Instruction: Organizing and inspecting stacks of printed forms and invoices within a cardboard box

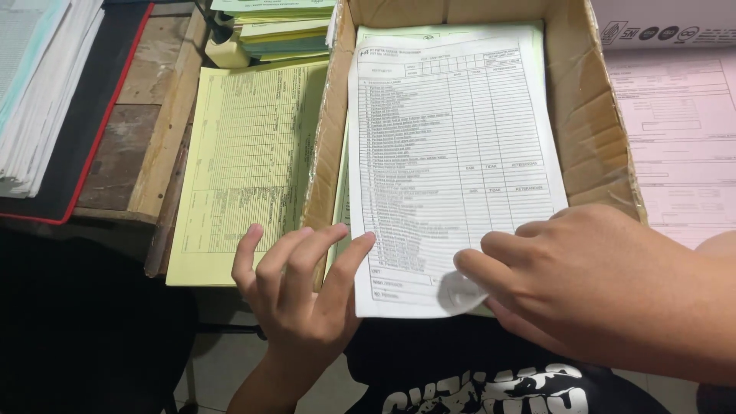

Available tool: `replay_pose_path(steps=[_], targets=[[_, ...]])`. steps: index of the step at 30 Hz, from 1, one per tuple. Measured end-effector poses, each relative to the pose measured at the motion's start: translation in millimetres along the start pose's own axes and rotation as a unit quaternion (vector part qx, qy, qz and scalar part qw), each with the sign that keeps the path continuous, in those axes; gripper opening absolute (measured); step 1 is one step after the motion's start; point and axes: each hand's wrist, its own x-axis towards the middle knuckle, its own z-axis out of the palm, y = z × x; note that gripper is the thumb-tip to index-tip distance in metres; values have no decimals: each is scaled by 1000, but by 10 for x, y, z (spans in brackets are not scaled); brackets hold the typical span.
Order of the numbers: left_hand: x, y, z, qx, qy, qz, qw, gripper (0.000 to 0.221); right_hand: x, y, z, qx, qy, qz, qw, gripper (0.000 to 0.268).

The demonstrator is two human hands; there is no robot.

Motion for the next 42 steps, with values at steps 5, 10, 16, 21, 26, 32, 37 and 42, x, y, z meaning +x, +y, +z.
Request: replay_pose_path(steps=[5,10,16,21,26,32,37,42], targets=[[-295,-9,84,-20,44,31,998,33,-9,63,-18,-22,38,-8,999,9],[-59,70,-31,-117,-18,213,970,11,-47,107,-127,-74,236,32,968,25],[-66,98,30,-192,-82,196,958,7,-63,229,-140,-86,256,25,962,57],[-19,131,-28,-228,-100,145,958,10,-14,222,-116,-39,153,-35,987,27],[77,121,-90,-258,-118,86,955,23,51,163,-107,-7,174,-88,981,18],[128,103,-96,-251,-116,52,960,20,109,132,-83,15,171,-120,978,23],[-42,120,25,-106,14,80,991,18,95,210,-158,-5,9,-42,999,21],[-150,72,67,-20,52,172,984,20,109,371,-200,-74,177,-2,982,28]])
